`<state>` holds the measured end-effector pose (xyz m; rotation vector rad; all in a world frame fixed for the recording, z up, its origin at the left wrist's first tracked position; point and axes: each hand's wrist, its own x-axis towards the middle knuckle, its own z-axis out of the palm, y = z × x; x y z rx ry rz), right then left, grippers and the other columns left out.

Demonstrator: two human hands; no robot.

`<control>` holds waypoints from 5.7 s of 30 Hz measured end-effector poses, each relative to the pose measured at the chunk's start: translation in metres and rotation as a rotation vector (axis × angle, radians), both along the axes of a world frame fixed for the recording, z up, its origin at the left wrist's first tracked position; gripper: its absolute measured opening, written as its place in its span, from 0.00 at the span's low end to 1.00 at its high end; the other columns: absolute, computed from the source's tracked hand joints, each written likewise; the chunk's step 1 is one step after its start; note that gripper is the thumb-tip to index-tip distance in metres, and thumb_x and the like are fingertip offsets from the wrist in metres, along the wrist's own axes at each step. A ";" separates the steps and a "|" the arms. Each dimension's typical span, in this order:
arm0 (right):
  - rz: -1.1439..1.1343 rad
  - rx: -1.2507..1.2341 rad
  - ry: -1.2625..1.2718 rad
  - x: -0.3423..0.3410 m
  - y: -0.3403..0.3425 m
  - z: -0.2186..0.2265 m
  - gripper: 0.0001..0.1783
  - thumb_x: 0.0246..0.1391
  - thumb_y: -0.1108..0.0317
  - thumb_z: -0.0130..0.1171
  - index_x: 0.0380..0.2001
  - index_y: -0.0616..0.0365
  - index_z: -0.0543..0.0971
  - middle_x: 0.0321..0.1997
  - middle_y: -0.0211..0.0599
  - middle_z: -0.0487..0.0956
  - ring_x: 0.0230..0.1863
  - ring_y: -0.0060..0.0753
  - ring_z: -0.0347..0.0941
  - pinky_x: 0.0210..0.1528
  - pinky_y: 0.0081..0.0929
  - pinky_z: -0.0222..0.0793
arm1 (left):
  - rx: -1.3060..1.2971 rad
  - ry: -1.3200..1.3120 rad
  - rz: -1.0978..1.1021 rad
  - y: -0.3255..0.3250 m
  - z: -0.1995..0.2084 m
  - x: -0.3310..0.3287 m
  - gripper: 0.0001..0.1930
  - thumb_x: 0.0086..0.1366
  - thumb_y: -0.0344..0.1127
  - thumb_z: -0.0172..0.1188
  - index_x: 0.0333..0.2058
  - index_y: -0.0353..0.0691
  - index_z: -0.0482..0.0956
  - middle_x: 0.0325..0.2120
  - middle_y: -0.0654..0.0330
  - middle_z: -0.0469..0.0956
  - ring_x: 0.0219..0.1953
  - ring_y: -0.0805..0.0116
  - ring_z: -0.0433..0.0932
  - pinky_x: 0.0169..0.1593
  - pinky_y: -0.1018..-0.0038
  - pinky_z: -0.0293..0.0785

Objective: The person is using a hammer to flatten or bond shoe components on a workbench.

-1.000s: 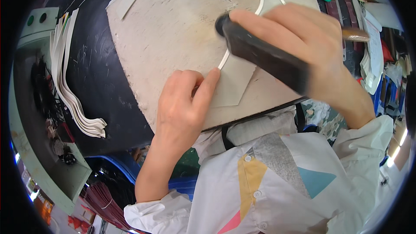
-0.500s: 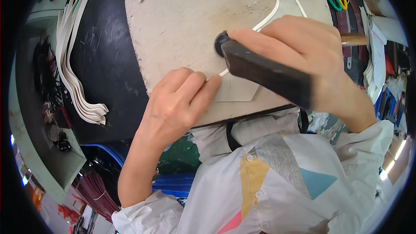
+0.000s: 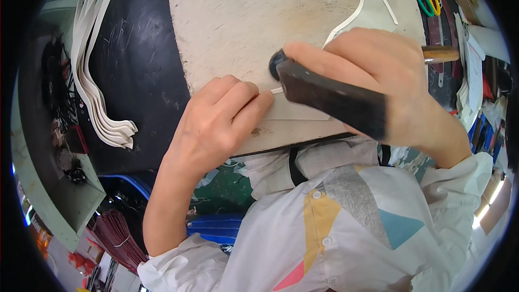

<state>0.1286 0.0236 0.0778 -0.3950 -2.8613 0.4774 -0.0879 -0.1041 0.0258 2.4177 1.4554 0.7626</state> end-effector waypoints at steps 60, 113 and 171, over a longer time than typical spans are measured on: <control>0.183 0.092 0.040 -0.034 -0.007 -0.007 0.25 0.42 0.64 0.68 0.48 0.55 0.83 0.22 0.31 0.70 0.21 0.35 0.69 0.22 0.35 0.61 | 0.220 0.047 0.714 -0.052 -0.031 0.056 0.09 0.52 0.37 0.73 0.31 0.43 0.85 0.25 0.71 0.72 0.32 0.73 0.74 0.48 0.64 0.56; -0.034 0.045 0.066 -0.011 0.029 -0.001 0.31 0.30 0.82 0.65 0.46 0.56 0.84 0.21 0.32 0.72 0.19 0.33 0.69 0.20 0.31 0.64 | 0.253 0.077 0.400 0.022 -0.033 0.029 0.10 0.49 0.37 0.72 0.31 0.47 0.85 0.26 0.72 0.73 0.35 0.71 0.76 0.59 0.56 0.57; 0.136 0.147 0.023 -0.017 0.033 0.001 0.30 0.34 0.66 0.73 0.48 0.54 0.83 0.24 0.32 0.73 0.23 0.36 0.71 0.25 0.32 0.65 | 0.185 0.153 0.641 0.004 -0.023 0.063 0.10 0.47 0.36 0.73 0.29 0.44 0.84 0.24 0.71 0.70 0.34 0.72 0.75 0.55 0.58 0.56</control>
